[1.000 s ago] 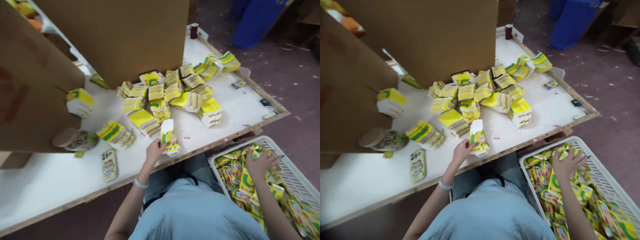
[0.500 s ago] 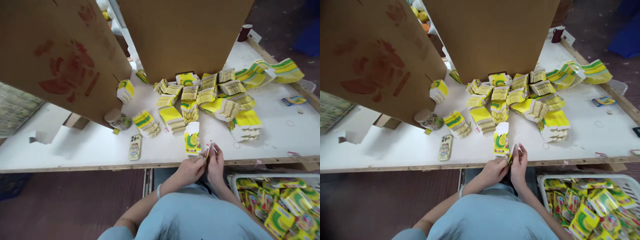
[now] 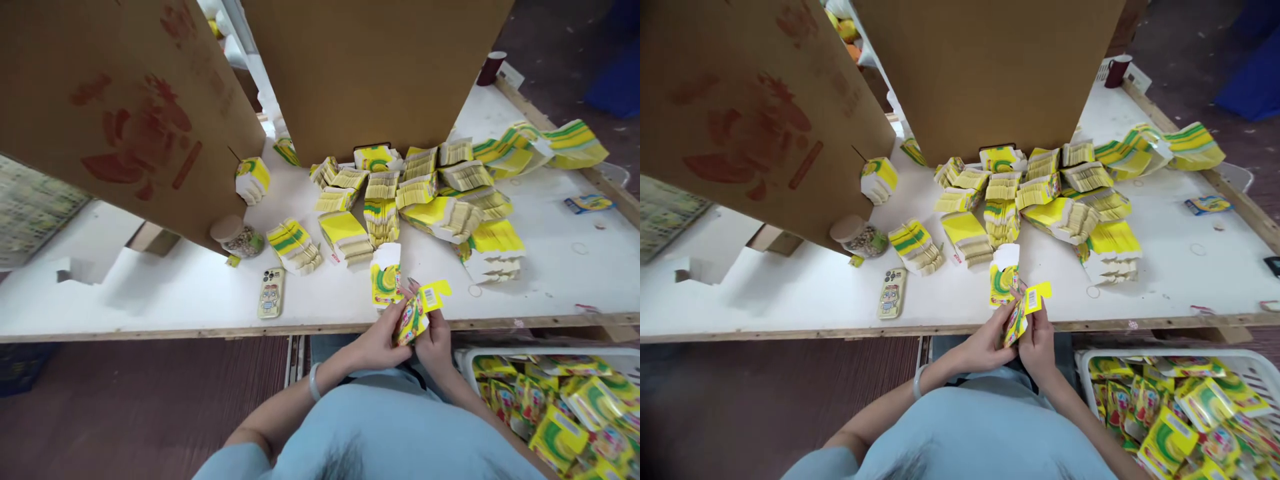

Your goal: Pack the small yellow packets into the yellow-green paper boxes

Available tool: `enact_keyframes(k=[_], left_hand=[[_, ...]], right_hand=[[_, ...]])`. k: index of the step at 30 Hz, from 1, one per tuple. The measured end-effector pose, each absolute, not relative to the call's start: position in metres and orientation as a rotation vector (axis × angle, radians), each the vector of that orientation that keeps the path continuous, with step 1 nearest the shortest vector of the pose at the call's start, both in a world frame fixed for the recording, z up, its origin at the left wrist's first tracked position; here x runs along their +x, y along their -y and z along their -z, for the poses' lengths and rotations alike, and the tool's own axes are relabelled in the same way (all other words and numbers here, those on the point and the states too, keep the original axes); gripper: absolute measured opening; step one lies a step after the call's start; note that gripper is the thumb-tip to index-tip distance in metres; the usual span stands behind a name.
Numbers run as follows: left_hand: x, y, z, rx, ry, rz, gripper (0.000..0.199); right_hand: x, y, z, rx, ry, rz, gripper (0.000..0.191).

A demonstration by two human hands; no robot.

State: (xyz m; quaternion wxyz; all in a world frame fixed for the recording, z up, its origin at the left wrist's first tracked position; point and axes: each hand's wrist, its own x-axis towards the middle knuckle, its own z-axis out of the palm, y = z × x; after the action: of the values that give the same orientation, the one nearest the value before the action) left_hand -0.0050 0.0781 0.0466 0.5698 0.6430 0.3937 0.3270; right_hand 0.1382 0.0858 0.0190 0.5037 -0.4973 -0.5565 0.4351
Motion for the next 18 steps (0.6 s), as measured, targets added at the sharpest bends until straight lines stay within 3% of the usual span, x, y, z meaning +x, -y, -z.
enact_keyframes(k=[5, 13, 18], left_hand=[[-0.006, -0.073, -0.052, 1.361, -0.877, -0.785, 0.1], [-0.012, -0.082, -0.064, 1.421, -0.936, -0.773, 0.049], [-0.01, -0.083, -0.055, 1.219, -0.985, -0.789, 0.047]], right_hand=[[0.137, -0.087, -0.027, -1.19, 1.394, -1.085, 0.039], [0.126, -0.084, -0.029, -1.282, 1.019, -1.175, 0.056], [0.122, -0.09, -0.039, -1.25, 0.934, -1.16, 0.059]])
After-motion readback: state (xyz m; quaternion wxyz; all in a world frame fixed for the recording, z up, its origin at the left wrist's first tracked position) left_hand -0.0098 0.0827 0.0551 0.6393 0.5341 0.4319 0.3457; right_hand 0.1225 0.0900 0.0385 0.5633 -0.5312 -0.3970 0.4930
